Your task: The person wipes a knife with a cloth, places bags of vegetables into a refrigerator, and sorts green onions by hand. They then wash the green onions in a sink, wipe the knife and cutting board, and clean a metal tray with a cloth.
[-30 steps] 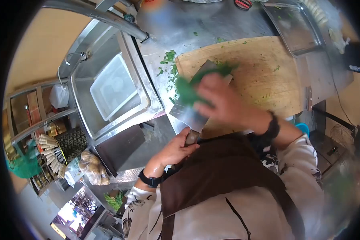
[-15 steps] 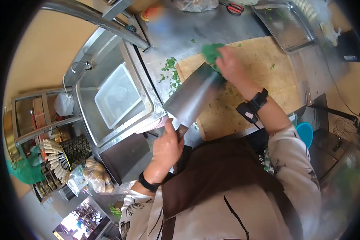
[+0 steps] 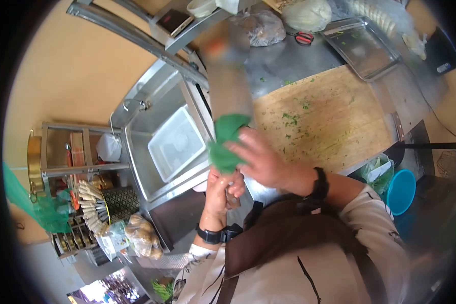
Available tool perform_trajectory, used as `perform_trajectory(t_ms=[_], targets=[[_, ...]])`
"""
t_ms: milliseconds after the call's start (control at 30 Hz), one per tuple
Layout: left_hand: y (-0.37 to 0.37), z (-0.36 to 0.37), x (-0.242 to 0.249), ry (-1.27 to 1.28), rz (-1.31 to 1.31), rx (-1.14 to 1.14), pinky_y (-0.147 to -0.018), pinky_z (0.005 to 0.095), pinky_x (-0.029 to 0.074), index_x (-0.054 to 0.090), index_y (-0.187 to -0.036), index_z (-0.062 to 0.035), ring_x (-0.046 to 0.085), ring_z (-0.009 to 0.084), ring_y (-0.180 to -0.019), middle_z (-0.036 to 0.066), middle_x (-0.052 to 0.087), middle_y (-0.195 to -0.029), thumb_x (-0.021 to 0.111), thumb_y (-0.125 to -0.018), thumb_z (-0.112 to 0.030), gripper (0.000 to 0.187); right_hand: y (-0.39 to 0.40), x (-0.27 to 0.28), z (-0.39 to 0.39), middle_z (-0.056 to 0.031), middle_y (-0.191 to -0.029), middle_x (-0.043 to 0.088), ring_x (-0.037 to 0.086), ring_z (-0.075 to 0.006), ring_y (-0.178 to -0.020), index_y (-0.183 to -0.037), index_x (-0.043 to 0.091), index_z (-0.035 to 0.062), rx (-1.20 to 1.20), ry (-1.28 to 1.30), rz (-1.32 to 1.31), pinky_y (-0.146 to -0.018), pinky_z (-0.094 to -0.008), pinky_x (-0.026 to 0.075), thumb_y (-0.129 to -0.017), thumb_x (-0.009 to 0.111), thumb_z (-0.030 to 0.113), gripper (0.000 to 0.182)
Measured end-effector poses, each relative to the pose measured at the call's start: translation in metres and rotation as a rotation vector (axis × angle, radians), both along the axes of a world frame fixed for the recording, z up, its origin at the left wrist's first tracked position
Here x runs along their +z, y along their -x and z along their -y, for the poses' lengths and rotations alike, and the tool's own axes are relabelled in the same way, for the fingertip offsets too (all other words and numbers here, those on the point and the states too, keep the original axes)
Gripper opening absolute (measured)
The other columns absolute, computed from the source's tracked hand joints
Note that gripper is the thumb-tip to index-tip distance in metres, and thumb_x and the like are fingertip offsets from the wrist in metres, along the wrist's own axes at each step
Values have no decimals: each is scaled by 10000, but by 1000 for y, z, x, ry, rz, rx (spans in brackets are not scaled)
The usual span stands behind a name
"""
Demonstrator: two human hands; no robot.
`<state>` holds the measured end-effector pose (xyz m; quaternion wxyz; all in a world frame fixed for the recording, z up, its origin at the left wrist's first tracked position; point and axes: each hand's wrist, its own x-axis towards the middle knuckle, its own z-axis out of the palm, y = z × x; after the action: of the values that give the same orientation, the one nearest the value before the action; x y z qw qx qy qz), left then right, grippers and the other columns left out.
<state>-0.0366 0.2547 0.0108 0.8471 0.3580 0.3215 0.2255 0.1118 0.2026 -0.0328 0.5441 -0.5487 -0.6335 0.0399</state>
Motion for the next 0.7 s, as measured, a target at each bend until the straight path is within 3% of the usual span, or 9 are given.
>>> perform_trajectory(t_ms=[133, 300, 500, 600, 667, 700], targets=[[9, 4, 9, 64, 69, -145, -411, 216, 313, 406, -1155, -77, 352, 70, -464, 8, 396, -649, 502, -852, -35, 321, -10, 19, -12, -190, -1254, 438, 395, -360, -1205, -1248, 488, 76, -40, 45, 124, -1028, -507, 262, -760, 618, 212, 523], [13, 7, 11, 28, 79, -175, -414, 215, 313, 371, -1219, -94, 350, 67, -456, 19, 406, -684, 491, -840, 7, 411, -45, 17, -31, -206, -1232, 439, 404, -378, -1175, -1258, 465, 76, -239, 7, 46, -1016, -479, 290, -791, 602, 174, 497], [14, 6, 10, -72, -42, -223, -418, 230, 344, 369, -1233, -82, 365, 79, -457, 32, 421, -703, 487, -828, 57, 445, -41, -5, -31, -248, -1223, 439, 445, -400, -1124, -1257, 457, 26, -360, 63, -268, -975, -409, 356, -841, 556, 124, 438], [21, 15, 4, -151, -178, -196, -424, 234, 356, 346, -1286, -74, 374, 86, -456, 37, 434, -708, 493, -835, 54, 491, -50, -57, -37, -234, -1217, 437, 440, -374, -1131, -1229, 464, 3, -353, 308, -864, -939, -379, 387, -846, 527, 93, 398], [26, 17, 4, -208, -226, -209, -426, 232, 351, 287, -1372, -59, 398, 89, -467, 35, 452, -702, 489, -839, 71, 585, -57, -53, -22, -236, -1210, 439, 447, -370, -1122, -1222, 470, -3, -403, 176, -857, -946, -387, 377, -846, 519, 85, 389], [29, 17, 3, -181, -192, -190, -426, 234, 346, 329, -1338, -69, 395, 90, -466, 38, 462, -718, 483, -836, 79, 546, -59, -48, -15, -237, -1207, 441, 450, -369, -1117, -1218, 473, -5, -414, 112, -849, -950, -392, 372, -846, 515, 82, 384]])
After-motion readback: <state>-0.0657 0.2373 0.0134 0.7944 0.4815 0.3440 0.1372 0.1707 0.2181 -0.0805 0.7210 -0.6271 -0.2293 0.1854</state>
